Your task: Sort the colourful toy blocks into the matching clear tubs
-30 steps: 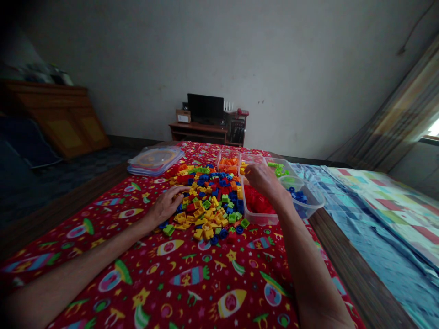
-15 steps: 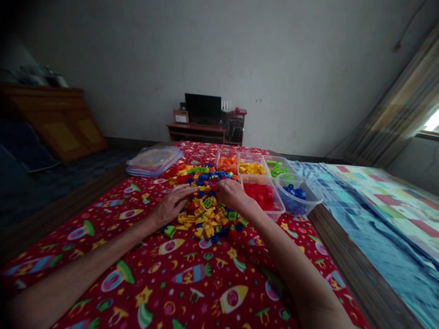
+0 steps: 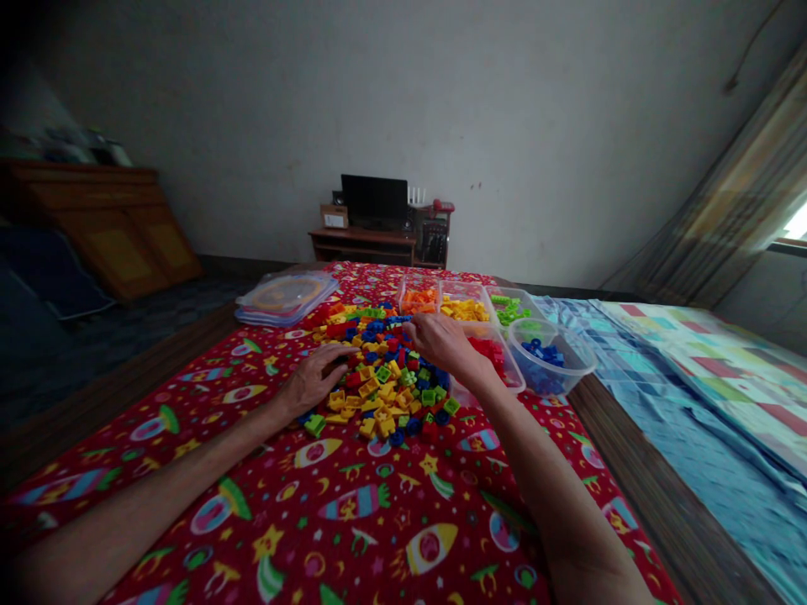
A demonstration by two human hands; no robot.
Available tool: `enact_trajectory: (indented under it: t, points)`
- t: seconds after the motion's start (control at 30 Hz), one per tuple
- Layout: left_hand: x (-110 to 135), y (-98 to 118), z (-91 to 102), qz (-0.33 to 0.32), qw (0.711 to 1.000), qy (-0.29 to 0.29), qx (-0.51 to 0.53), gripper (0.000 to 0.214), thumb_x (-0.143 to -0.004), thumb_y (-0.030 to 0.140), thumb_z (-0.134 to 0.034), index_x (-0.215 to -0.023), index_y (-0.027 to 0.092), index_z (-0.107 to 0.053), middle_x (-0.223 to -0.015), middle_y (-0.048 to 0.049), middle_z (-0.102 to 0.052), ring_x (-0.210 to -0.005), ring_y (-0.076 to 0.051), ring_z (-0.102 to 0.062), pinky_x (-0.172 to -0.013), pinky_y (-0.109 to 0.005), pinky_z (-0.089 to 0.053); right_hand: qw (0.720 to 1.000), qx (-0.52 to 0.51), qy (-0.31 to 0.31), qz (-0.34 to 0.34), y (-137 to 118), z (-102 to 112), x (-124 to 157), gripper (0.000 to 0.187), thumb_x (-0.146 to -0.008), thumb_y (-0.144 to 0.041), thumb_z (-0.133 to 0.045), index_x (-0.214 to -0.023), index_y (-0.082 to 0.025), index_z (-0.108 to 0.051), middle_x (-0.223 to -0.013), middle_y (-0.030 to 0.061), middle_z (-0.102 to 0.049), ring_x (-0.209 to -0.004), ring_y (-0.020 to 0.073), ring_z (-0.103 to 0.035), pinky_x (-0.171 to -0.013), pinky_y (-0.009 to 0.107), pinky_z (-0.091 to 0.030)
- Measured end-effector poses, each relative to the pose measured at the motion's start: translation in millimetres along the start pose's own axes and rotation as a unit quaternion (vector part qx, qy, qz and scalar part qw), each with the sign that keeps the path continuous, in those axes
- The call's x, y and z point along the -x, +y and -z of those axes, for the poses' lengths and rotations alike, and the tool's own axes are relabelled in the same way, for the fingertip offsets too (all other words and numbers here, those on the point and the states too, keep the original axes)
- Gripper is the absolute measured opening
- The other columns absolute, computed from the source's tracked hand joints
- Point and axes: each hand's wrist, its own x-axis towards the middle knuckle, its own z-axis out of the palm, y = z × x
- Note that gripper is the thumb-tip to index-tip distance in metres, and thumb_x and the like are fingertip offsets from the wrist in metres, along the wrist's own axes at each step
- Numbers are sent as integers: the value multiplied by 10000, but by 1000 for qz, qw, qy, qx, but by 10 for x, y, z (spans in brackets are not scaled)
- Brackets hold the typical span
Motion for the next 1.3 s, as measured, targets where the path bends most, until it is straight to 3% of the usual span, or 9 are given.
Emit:
enact_trajectory:
  t: [0.17, 0.4, 0.47, 0.57, 0.67, 0.87, 1.0, 1.2, 1.3]
  points:
    - [8, -19, -1, 9, 1000, 15, -23, 346, -862, 222, -406, -1160, 151, -568, -1032, -92, -637, -1006, -226, -569, -921, -390, -455, 992, 85, 37, -79, 231, 189, 16, 443, -950, -369, -313, -800, -152, -669, -738, 81, -664, -622, 135, -531, -576, 260, -279]
    - [5, -45, -16, -19, 1000, 5, -12, 373, -893, 254, -385, -1206, 149, -559, -1098, -109, -630, -1038, -230, -552, -937, -389, -434, 966, 153, -87, -190, 613, 381, 139, 391, -906, -367, -381, -886, -155, -709, -911, 129, -690, -775, 191, -613, -587, 261, -334]
    - [0, -48, -19, -44, 999, -17, 0, 380, -907, 283, -390, -1226, 162, -558, -1117, -106, -633, -1055, -227, -547, -953, -383, -423, 964, 152, -91, -198, 623, 392, 148, 351, -894, -355, -414, -937, -164, -706, -959, 129, -686, -804, 192, -613, -600, 256, -346]
    - [-2, -48, -19, -53, 998, -27, 11, 357, -908, 318, -427, -1183, 166, -596, -1081, -106, -651, -1042, -226, -554, -945, -374, -429, 973, 147, -55, -168, 448, 347, 110, 330, -898, -274, -396, -986, -151, -689, -922, 133, -687, -751, 177, -603, -591, 253, -343]
    - [-1, -39, -15, -42, 999, -9, 14, 306, -893, 318, -470, -1114, 180, -632, -1047, -101, -662, -1012, -226, -569, -920, -374, -445, 989, 113, -46, -80, 108, 185, 45, 317, -895, -187, -372, -964, -130, -675, -859, 124, -682, -731, 166, -590, -604, 249, -357]
    - [-2, 1, -9, -25, 999, 14, 22, 265, -875, 324, -526, -1077, 197, -641, -1023, -86, -669, -977, -226, -585, -893, -385, -462, 991, 31, -84, 100, -317, -307, 0, 449, -846, -79, -381, -1271, -152, -505, -1195, 148, -583, -1015, 192, -555, -766, 273, -435]
    - [-1, 14, -14, -25, 999, 30, 21, 269, -872, 359, -537, -1055, 195, -647, -993, -86, -668, -945, -225, -590, -860, -375, -475, 989, 37, -106, 95, -281, -419, 9, 496, -846, -71, -366, -1327, -153, -451, -1137, 141, -606, -987, 202, -567, -749, 278, -444]
    - [2, 33, -11, -23, 999, 35, 16, 280, -899, 366, -490, -1033, 181, -652, -963, -89, -669, -927, -215, -594, -829, -348, -478, 990, 83, -93, 63, -231, -403, -27, 308, -843, -54, -366, -1016, -139, -606, -992, 130, -652, -937, 190, -585, -729, 253, -403]
    - [0, 50, 3, -28, 999, 30, 19, 320, -917, 398, -446, -1032, 184, -654, -967, -88, -671, -933, -213, -591, -839, -348, -472, 990, 95, -82, 58, -233, -380, -32, 271, -866, -115, -368, -988, -149, -607, -961, 118, -662, -891, 192, -601, -678, 256, -380]
